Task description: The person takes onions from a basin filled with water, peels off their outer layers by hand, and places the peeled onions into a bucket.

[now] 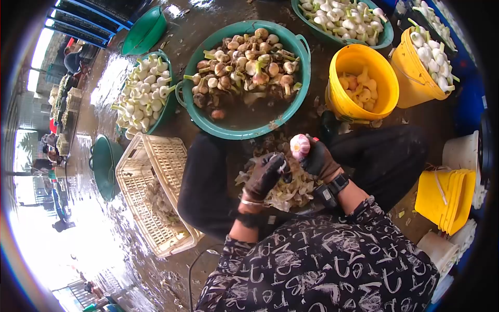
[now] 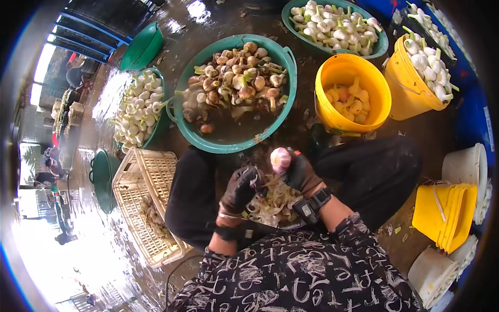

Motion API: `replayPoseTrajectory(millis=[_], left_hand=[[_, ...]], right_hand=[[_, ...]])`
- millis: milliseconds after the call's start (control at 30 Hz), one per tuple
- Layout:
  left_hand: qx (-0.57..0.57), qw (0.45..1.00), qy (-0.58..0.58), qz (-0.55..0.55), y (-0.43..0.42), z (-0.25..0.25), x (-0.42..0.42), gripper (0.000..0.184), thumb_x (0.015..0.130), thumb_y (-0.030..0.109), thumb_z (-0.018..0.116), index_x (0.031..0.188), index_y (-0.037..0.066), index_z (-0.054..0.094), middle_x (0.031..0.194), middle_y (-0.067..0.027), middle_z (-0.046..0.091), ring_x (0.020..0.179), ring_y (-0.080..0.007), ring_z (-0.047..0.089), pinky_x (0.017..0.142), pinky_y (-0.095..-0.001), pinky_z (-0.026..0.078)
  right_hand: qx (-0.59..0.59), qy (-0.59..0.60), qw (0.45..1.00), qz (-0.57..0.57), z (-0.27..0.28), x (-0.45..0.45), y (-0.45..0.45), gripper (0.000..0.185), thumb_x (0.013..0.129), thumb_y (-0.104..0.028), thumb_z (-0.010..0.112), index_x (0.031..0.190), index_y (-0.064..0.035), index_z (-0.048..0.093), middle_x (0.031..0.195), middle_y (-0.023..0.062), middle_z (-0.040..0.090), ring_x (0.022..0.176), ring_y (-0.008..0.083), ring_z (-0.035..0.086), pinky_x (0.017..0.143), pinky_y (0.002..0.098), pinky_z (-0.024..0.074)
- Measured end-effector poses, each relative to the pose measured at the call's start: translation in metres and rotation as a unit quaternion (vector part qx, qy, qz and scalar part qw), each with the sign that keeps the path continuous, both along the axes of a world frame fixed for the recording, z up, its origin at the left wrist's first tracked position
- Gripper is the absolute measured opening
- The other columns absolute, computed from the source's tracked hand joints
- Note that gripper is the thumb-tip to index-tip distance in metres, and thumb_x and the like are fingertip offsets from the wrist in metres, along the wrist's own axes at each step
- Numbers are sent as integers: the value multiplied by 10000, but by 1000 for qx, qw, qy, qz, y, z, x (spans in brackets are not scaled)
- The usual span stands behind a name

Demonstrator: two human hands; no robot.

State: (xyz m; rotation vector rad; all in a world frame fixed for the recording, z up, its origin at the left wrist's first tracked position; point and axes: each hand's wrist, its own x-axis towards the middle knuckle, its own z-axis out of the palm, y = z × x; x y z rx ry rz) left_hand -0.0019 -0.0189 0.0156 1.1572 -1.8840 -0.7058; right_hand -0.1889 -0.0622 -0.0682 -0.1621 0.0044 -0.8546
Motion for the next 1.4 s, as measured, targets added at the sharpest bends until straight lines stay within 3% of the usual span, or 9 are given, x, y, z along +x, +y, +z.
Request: replayPoseTrajectory(millis=[67,167,267,567,700,867,967,1233,1400], left_hand=[[485,834,249,-84,-5,27,15,186,861,138,586,956,-18,624,877,-85,653,773,-153,611,704,-281,488],[374,926,-37,43,-41,8,51,416,786,312,671,1058,5,600,930,-173,647,878,-297,626,772,-327,495],[250,858,-320,315,-96,-42,106,714,677,511,717,1178,40,526,1051,-209,610,998,-355,590,826,-392,480],[426,741,-362,372,-195,-118,152,620,690,548,679,1093,80,626,1078,-143,639,1029,-315,600,833,-397,485],[402,881,-191,158,-182,-149,154,621,647,546,735,1009,46,667,891,-142,682,840,-266,662,724,-356,504],[409,905,115,24,-86,-58,53,590,664,345,786,1068,-39,590,917,-82,656,811,-137,605,745,-300,486],[230,963,-128,57,-53,-18,11,680,566,425,765,1125,84,583,1014,-221,576,871,-346,598,743,-408,498],[126,967,-213,66,-19,16,-2,624,576,373,769,1108,90,607,1008,-206,579,831,-349,615,779,-382,504],[277,959,46,27,-17,13,5,607,610,246,818,1122,19,582,1001,-113,611,875,-204,611,775,-344,498]], right_hand=[[204,118,972,-15,-19,-20,-3,280,932,-296,469,980,-39,570,971,88,599,858,175,575,751,323,475],[117,3,991,-62,64,-30,-20,480,884,-491,470,1032,-40,541,927,62,567,756,153,521,601,290,441],[74,49,992,-93,103,-39,-40,725,825,-652,426,1192,-32,514,916,43,565,752,143,508,577,275,410],[98,408,907,50,27,12,-7,430,902,-397,429,1096,-32,546,809,68,617,634,149,584,531,267,466],[37,490,871,-16,18,12,-5,284,878,-330,514,933,-56,566,695,25,577,575,130,572,468,230,423],[-229,749,600,-162,22,16,-9,275,842,-302,584,786,-40,649,650,140,612,550,261,597,505,356,439],[-280,786,522,-178,46,19,-7,322,831,-354,591,738,-52,655,682,174,611,594,311,607,549,397,447],[-255,679,676,-126,54,10,5,353,855,-373,573,771,-41,660,650,105,628,565,248,611,527,359,447],[-131,564,815,2,49,0,8,345,893,-350,542,896,-25,657,732,27,635,647,160,623,532,327,465]])
